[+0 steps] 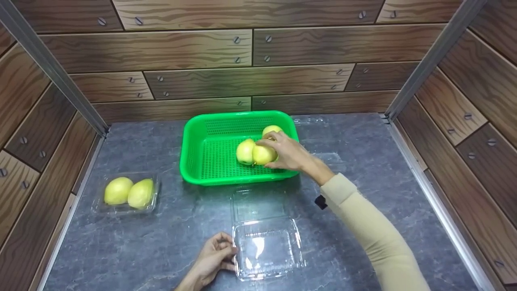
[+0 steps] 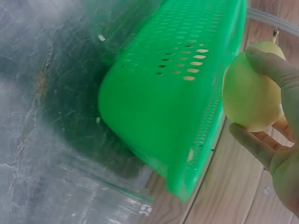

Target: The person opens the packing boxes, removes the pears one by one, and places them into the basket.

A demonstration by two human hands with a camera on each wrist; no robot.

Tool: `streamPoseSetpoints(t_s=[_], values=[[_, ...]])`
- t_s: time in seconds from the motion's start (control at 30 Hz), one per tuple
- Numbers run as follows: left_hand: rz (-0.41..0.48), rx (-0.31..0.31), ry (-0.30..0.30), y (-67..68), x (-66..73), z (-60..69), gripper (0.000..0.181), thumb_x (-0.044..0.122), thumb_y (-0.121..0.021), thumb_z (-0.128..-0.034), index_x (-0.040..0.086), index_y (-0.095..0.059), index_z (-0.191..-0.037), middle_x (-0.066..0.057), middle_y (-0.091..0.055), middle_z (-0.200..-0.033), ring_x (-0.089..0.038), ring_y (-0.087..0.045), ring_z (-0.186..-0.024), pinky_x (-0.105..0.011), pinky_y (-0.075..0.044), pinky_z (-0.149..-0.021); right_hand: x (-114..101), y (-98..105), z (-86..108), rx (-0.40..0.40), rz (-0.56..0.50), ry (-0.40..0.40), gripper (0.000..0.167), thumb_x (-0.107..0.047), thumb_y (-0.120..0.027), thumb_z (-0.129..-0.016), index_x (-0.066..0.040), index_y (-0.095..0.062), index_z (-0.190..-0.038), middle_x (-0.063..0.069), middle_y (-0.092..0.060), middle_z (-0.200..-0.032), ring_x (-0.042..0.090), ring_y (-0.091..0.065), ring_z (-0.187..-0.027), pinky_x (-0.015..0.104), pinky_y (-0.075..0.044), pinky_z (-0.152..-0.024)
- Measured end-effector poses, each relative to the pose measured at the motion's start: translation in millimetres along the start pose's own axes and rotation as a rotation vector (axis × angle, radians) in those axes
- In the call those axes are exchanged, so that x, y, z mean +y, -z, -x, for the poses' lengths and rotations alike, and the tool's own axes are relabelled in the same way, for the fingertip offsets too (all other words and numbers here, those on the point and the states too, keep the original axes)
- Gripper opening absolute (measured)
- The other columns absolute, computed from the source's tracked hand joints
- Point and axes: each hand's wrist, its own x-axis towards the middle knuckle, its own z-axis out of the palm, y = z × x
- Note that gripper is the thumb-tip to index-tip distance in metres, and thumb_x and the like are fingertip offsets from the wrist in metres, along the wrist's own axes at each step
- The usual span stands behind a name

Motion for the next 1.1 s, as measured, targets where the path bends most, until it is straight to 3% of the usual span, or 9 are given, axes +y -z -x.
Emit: streamPoseSetpoints(t_s=[0.57, 0.97, 1.1], values=[[0.014, -0.006, -0.008, 0.0, -3.4, -1.8, 0.022, -0.007, -0.062, -0.0881, 0.008, -0.052, -0.101, 0.005, -0.064, -0.078, -0.008, -0.064, -0.065, -0.026, -0.064, -0.056, 4.8, -27.7, -13.4, -0.166, -0.011, -0.096, 0.072, -0.029, -0.092, -0.08, -0.017, -0.062, -0.144, 0.018, -0.058, -0.145, 0.041, -0.056, -0.132, 0.059, -0.056, -0.108], [0.014, -0.02, -0.011, 2.4, -2.5, -0.2, 0.022, -0.006, -0.063, -0.0876, 0.01, -0.053, -0.099, 0.006, -0.065, -0.077, -0.008, -0.066, -0.064, -0.026, -0.065, -0.057, 2.7, -39.4, -19.8, -0.253, 0.006, -0.086, 0.066, -0.028, -0.09, -0.083, -0.015, -0.064, -0.143, 0.019, -0.057, -0.15, 0.04, -0.053, -0.141, 0.059, -0.046, -0.122], [0.011, -0.018, -0.005, 2.4, -2.0, -0.3, 0.022, -0.006, -0.063, -0.0876, 0.01, -0.053, -0.099, 0.005, -0.065, -0.077, -0.008, -0.065, -0.065, -0.028, -0.065, -0.057, 3.5, -42.5, -20.8, -0.258, 0.003, -0.063, 0.062, -0.023, -0.089, -0.084, -0.014, -0.065, -0.141, 0.018, -0.061, -0.145, 0.038, -0.059, -0.134, 0.055, -0.05, -0.118]])
